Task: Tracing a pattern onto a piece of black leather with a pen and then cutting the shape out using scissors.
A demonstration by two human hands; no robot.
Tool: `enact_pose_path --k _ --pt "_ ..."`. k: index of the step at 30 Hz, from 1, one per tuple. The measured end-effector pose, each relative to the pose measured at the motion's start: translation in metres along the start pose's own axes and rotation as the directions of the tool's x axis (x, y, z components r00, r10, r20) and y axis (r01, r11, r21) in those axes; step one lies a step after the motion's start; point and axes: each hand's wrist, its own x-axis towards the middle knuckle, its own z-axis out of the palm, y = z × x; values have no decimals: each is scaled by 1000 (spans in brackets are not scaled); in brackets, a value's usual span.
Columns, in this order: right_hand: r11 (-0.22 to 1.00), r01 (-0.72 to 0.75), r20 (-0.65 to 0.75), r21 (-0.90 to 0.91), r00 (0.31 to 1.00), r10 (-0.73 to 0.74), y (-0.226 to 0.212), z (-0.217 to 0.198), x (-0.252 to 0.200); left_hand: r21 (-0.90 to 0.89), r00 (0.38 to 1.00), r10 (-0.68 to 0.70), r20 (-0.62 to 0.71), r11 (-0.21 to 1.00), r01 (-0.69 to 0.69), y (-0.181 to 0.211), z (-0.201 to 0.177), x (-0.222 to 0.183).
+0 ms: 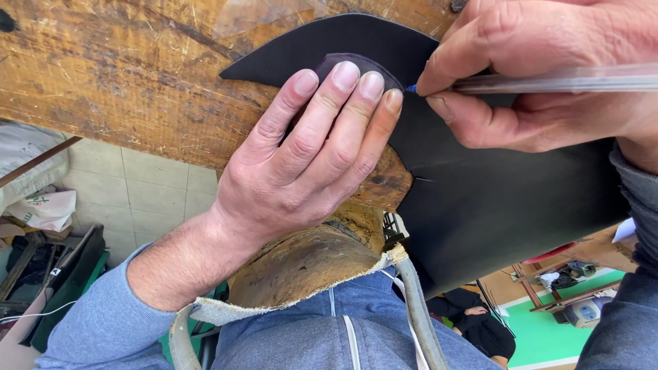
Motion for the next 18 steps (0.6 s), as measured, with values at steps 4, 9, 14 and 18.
enact_pose_path --k 4,9,14,18 --pt "997 77 -99 -9 992 -78 1 4 -3 -11 1000 -5 5 1000 5 0 0 0" --pt "995 91 -172 -37 980 -96 2 8 -9 -9 1000 -5 4 1000 5 0 1 0" --pt "992 123 -199 -28 972 -126 1 8 -11 -17 1000 -10 7 1000 10 0 1 0" --pt "990 138 -228 -42 963 -144 7 12 -13 -11 1000 -10 5 1000 10 0 1 0"
